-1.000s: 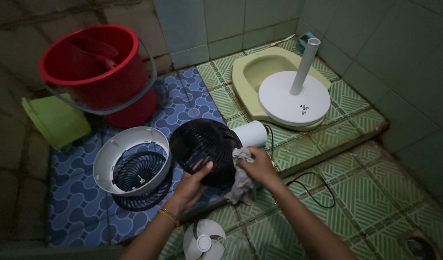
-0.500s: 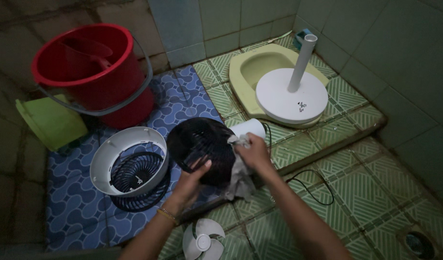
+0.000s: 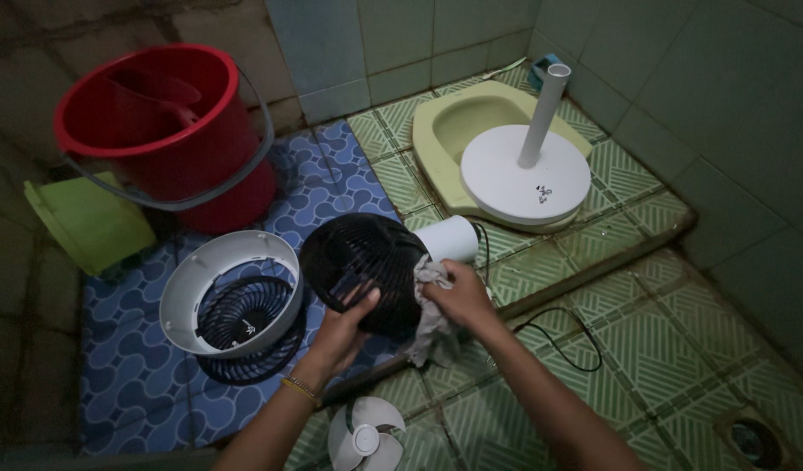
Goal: The person disassembles a small electric fan on a tiled bathroom floor, wiping the black front grille and motor housing with a cloth. They separate the grille from the motor, wipe the motor body and blade area, then align the grille back onto the motor and press the parts together.
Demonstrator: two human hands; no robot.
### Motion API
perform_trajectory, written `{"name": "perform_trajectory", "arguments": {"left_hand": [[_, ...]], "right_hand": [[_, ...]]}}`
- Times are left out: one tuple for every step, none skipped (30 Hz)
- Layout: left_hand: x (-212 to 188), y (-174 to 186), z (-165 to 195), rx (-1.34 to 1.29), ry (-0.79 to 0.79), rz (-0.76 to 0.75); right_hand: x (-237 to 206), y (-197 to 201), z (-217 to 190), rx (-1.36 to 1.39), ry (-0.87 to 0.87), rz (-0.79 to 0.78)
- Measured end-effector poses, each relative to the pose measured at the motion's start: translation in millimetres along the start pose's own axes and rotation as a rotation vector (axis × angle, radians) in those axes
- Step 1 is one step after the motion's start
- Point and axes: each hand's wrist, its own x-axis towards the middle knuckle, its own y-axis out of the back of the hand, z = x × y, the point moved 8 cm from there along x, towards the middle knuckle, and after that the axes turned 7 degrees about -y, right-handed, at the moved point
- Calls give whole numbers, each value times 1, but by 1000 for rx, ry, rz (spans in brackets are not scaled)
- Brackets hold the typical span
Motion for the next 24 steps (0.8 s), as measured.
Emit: {"name": "perform_trajectory", "arguments": {"left_hand": [[1, 0, -1, -1, -3, -12], [2, 0, -2, -5, -6, -22], [2, 1, -3, -6, -7, -33], [3, 1, -1, -12, -29, -57], [4, 0, 0, -18, -51, -80], [4, -1, 2, -22, -73, -104], [5, -2, 4, -22, -85, -121], [4, -1, 5, -22, -94, -136], [3, -1, 5, -22, -104, -150], [3, 0, 6, -13, -109, -137], [3, 1, 6, -3, -111, -126], [3, 3, 7, 9, -115, -115], [3, 2, 5, -6, -92, -116], [3, 1, 3, -22, -70, -116], [3, 2, 1, -36, -46, -117], [4, 3, 3, 4, -79, -90], [5, 3, 3, 42, -113, -63], [6, 5, 6, 83, -146, -35], [6, 5, 4, 62, -123, -34], [6, 5, 3, 39, -102, -33], [5, 4, 1, 15, -79, -30], [5, 4, 1, 28, -80, -30], [4, 4, 2, 41, -81, -30], [3, 3, 3, 52, -84, -30]], "right_hand": [[3, 1, -3, 3, 35, 20], [6, 1, -5, 4, 68, 38], [9, 2, -8, 7, 101, 58], [16, 3, -9, -44, 85, 87], [25, 5, -10, -96, 70, 115], [32, 7, -11, -146, 54, 145], [40, 10, -11, -131, 30, 162], [46, 12, -11, -115, 3, 178], [51, 14, -9, -99, -24, 194], [53, 14, -11, -101, 4, 188], [55, 13, -12, -103, 30, 184], [57, 13, -14, -103, 56, 181], [57, 13, -11, -111, 39, 171], [58, 12, -9, -121, 23, 160], [56, 10, -5, -128, 4, 151], [54, 9, -4, -123, 7, 149], [51, 9, -3, -120, 11, 146], [45, 7, -2, -114, 14, 144], [39, 5, 0, -158, 15, 137], [30, 3, 1, -204, 18, 130], [22, 2, 2, -250, 19, 121], [14, 0, 2, -210, 33, 92], [6, -1, 1, -168, 48, 64], [2, -1, -1, -129, 64, 34]]}}
